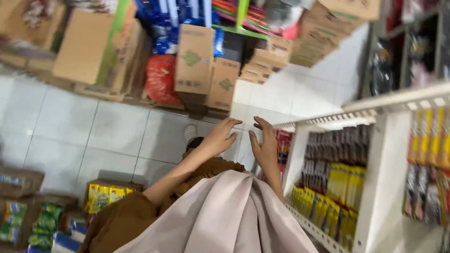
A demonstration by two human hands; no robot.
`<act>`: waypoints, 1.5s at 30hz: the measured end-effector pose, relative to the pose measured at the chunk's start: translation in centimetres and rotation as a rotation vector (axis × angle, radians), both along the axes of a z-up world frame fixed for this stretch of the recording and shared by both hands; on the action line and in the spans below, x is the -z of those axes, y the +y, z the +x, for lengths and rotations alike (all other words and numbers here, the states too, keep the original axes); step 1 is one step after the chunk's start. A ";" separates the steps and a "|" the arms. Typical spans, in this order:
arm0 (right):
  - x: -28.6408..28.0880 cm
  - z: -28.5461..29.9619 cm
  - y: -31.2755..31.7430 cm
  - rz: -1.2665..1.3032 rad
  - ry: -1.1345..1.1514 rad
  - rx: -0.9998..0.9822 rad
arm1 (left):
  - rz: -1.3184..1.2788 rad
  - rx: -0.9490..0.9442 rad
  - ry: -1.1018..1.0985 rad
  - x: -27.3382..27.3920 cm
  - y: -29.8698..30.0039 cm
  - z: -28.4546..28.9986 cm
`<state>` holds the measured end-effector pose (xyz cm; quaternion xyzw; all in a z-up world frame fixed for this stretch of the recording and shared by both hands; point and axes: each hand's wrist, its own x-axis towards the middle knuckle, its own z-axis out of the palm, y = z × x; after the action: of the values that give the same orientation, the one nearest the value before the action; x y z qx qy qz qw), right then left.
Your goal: The person takes boxes of mosquito coils from a stack and places them onto a store shelf one by one.
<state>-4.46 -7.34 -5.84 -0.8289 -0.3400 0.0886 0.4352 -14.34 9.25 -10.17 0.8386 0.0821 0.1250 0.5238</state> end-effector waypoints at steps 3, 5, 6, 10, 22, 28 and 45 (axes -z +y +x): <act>-0.2 -0.3 5.2 0.020 0.032 -0.125 | -0.030 -0.188 0.034 0.5 4.0 -4.2; 0.0 -0.5 8.9 0.059 0.026 -0.217 | -0.034 -0.293 0.048 0.8 7.1 -6.3; 0.3 -0.7 10.7 0.078 0.024 -0.259 | -0.036 -0.343 0.056 1.0 8.7 -7.1; 2.1 -2.3 18.5 0.056 0.154 -0.314 | -0.064 -0.511 0.115 1.8 16.7 -9.7; 9.5 -0.5 52.0 0.057 0.077 -0.523 | 0.186 -0.695 0.205 7.3 53.0 -8.7; 17.1 5.2 69.7 0.221 0.382 -0.368 | 0.511 -0.842 -0.170 12.1 69.8 -1.3; 13.2 1.8 56.2 0.295 1.018 0.028 | -0.962 -0.540 -0.111 11.5 57.3 -5.6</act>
<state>-2.61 48.84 -19.02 -0.6154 -0.0835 0.4251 0.6585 -19.97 66.52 -21.66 0.4462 0.3142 0.2473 0.8006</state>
